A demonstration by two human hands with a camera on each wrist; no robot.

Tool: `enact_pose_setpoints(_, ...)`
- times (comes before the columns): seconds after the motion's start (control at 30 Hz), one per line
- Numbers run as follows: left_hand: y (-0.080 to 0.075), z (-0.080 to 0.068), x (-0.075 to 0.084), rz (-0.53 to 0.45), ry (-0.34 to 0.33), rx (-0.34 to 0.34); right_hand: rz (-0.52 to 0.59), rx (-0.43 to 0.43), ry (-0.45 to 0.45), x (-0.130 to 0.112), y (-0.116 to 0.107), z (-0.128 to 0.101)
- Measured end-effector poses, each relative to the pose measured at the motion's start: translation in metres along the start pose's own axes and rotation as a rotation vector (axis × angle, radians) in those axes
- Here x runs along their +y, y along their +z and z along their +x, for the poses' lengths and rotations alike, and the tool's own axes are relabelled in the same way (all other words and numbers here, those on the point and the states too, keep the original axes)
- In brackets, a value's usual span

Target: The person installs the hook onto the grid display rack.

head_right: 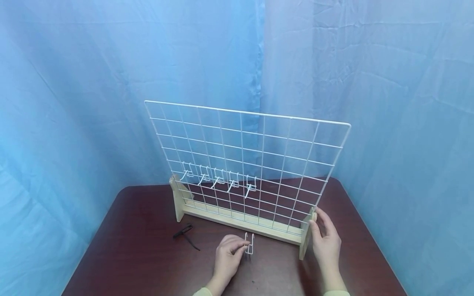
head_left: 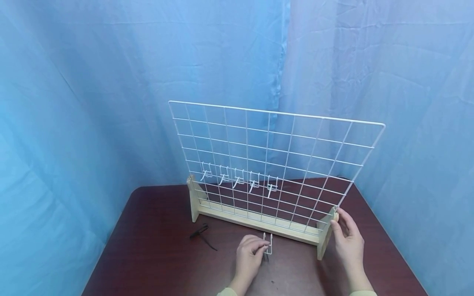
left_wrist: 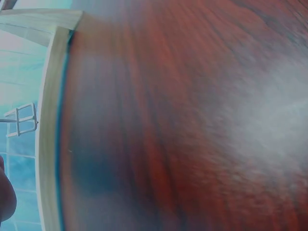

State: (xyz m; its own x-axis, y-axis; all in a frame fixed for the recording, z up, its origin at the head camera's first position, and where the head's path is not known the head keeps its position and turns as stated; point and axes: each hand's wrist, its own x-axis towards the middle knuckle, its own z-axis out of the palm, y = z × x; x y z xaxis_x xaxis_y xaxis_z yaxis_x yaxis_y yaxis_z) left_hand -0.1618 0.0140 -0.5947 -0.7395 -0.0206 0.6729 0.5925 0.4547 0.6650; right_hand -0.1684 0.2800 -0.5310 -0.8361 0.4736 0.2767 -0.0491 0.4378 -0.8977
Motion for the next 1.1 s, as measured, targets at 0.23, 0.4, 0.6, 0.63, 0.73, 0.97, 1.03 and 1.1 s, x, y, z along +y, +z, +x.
enact_pose_setpoints(0.23,-0.003,0.015,0.016,-0.049,0.036,0.015,-0.009,0.000,0.000,0.000,0.000,0.000)
enact_pose_setpoints(0.4,-0.004,0.028,0.026,-0.058,0.044,0.020,-0.011,-0.002,0.002,0.000,0.000,-0.001)
enact_pose_setpoints(0.6,-0.004,0.042,0.034,-0.096,0.162,0.068,0.005,0.006,0.002,0.001,0.000,-0.001)
enact_pose_setpoints(0.63,-0.004,0.044,0.035,-0.099,0.177,0.075,0.009,0.008,-0.004,0.001,0.000,-0.001)
enact_pose_setpoints(0.73,-0.004,0.050,0.040,-0.112,0.200,0.090,0.013,0.010,-0.020,0.001,0.001,-0.001)
enact_pose_setpoints(0.97,-0.004,0.064,0.049,-0.144,0.216,0.101,0.014,0.007,-0.021,0.002,0.001,-0.001)
enact_pose_setpoints(1.03,-0.003,0.069,0.052,-0.157,0.227,0.103,0.014,0.007,-0.024,0.002,0.001,-0.001)
enact_pose_setpoints(1.1,-0.003,0.074,0.056,-0.172,0.240,0.106,0.014,0.009,-0.031,0.001,0.001,0.000)
